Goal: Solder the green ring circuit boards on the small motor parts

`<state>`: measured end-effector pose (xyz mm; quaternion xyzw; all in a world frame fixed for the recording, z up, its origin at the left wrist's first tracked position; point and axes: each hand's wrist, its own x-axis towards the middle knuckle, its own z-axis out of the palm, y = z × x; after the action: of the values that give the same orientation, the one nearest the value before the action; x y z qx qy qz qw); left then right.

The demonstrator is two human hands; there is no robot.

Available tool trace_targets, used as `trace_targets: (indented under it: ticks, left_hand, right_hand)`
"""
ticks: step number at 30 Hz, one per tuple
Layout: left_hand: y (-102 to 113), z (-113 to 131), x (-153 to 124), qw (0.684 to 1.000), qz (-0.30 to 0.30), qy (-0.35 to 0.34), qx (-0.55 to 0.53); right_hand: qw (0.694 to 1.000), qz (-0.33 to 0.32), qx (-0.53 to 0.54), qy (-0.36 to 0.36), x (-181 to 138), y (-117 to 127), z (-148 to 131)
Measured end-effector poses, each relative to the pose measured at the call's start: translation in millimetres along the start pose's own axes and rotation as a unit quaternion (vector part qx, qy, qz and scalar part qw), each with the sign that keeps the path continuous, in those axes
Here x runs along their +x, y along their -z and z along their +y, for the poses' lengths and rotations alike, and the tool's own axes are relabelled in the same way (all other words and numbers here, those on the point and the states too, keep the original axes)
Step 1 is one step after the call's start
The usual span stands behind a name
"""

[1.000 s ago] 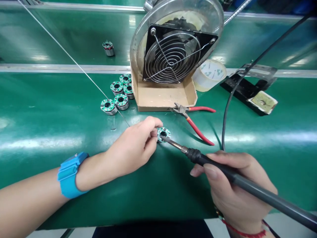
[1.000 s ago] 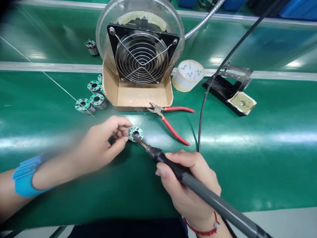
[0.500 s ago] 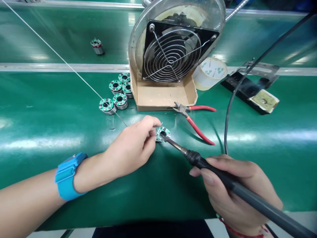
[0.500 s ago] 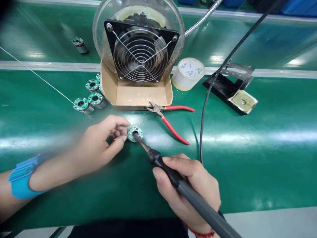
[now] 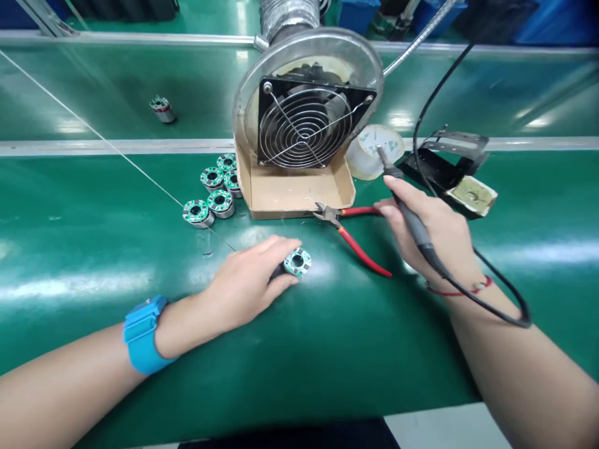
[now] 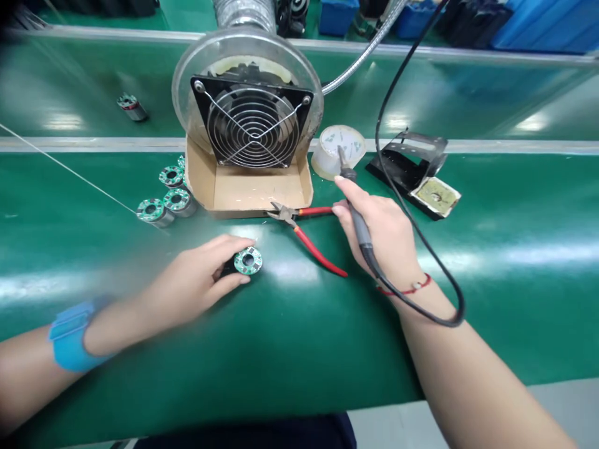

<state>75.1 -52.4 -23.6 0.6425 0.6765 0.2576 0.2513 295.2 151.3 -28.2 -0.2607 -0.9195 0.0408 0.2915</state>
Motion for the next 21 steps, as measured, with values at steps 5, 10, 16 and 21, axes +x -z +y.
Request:
trace_targets:
  ticks: [5,10,16,21]
  left_hand:
    - [5.5,-0.2,-3.2,0.991,0.013,-0.001,-0.132]
    - [7.9,-1.9,-9.4,0.959,0.014,0.029,-0.282]
    - [5.7,-3.0,-11.0,0.961,0.062,0.071,-0.261]
    - [11.8,3.8,-7.5,0.979,0.11,0.047,-0.165]
  right_hand:
    - [0.998,-0.051,0.049,0.002,-21.1,-10.6,-5.0]
    - [0.993,-0.106,0.041,-0.02,-27.9,-20.0,-7.1]
    - [0.993,-0.078,0.081,-0.026,-32.6,-2.9,-21.6]
    - [0.984,-0.112,0.136,0.038,-39.0,14.5,-49.4]
